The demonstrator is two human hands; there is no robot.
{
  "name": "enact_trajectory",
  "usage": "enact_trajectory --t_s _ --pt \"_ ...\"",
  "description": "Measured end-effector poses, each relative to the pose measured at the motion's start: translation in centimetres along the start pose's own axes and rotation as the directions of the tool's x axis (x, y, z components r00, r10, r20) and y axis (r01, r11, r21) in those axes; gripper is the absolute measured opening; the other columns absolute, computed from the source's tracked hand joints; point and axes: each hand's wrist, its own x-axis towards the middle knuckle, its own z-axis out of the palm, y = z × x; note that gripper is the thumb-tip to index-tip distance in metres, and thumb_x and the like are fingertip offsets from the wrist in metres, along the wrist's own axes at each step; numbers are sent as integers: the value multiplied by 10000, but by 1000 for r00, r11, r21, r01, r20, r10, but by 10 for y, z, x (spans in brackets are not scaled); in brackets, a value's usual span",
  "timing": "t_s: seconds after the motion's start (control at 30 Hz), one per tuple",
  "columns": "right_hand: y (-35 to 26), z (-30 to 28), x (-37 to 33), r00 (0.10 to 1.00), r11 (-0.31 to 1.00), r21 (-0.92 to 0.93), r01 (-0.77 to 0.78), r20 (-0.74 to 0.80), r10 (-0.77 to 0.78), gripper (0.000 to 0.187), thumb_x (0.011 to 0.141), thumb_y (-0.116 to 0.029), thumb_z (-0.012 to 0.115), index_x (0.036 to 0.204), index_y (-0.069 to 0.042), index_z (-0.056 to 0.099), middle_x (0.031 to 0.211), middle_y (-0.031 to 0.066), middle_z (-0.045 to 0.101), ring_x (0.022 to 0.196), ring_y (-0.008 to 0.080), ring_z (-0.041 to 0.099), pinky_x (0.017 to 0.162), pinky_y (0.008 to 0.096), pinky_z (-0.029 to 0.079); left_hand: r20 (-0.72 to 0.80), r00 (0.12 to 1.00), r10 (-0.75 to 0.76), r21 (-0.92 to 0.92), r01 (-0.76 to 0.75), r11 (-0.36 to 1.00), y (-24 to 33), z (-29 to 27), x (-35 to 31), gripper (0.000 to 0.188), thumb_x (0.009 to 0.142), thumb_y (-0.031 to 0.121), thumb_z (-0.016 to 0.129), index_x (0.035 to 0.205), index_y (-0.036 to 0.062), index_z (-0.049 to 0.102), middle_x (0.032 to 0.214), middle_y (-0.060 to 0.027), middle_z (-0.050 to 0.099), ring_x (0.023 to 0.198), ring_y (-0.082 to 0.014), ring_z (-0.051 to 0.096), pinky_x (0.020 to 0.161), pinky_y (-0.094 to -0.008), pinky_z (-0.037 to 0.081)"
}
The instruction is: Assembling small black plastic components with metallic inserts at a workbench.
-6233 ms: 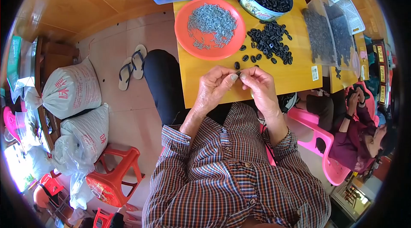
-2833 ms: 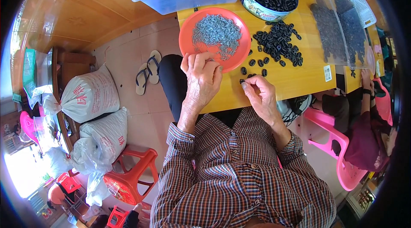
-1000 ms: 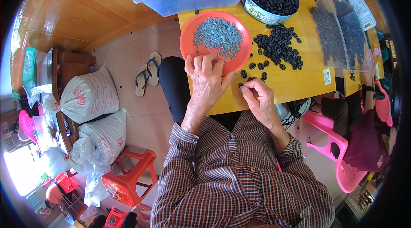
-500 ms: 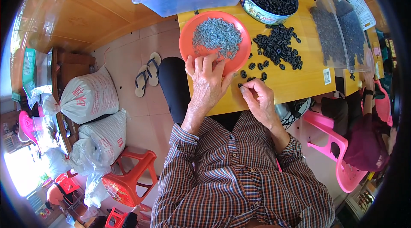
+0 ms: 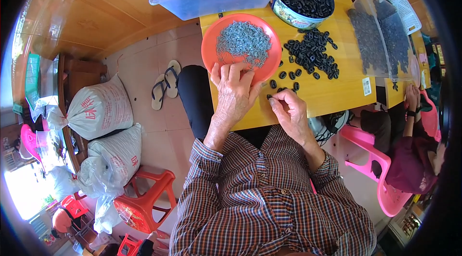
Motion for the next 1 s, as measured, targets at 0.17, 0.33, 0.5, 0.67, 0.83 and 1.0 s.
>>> enact_trajectory --t_s 0.17,0.33,0.5,0.67,0.83,1.0 --pt "-1 -1 0 1000 999 19 -26 9 26 55 845 2 626 856 23 577 731 18 537 595 43 473 504 196 375 -36 999 -24 -8 23 1000 -1 1 -2 307 679 207 754 923 36 683 1007 -80 567 1005 -267 507 1008 -503 265" --pt "-2 -1 1 1000 1000 17 -26 11 26 53 839 10 625 853 23 577 736 26 540 607 55 486 510 200 383 -6 1000 -2 11 2 1000 -1 -1 -2 311 685 219 748 936 48 683 1006 -78 562 1003 -267 507 1008 -504 264" --pt "-1 -1 0 1000 1000 12 -23 10 23 53 838 8 626 849 24 576 737 28 543 611 59 494 517 204 392 7 1000 -4 25 4 1000 2 -3 3 307 692 238 743 937 61 685 990 -82 558 998 -270 502 1006 -505 262" --pt "0 0 0 1000 1000 8 -26 12 26 55 839 5 627 850 23 576 738 29 544 614 65 503 523 207 400 39 999 -12 7 12 1000 1 -5 4 282 699 224 735 916 56 673 977 -75 544 990 -274 499 1002 -507 261" --pt "-1 -1 0 999 1000 5 -26 20 26 57 841 -1 625 849 22 573 739 31 546 625 74 511 532 213 407 -2 999 -32 -8 32 999 -1 -1 3 278 697 221 733 909 53 671 976 -72 541 988 -275 499 1003 -509 260" --pt "0 -1 -1 1000 1000 0 -19 14 19 59 842 0 624 851 23 571 735 32 543 624 77 510 533 214 408 15 1000 -25 2 25 1000 1 -2 3 291 703 222 728 935 54 675 973 -75 542 978 -274 501 1003 -513 258"
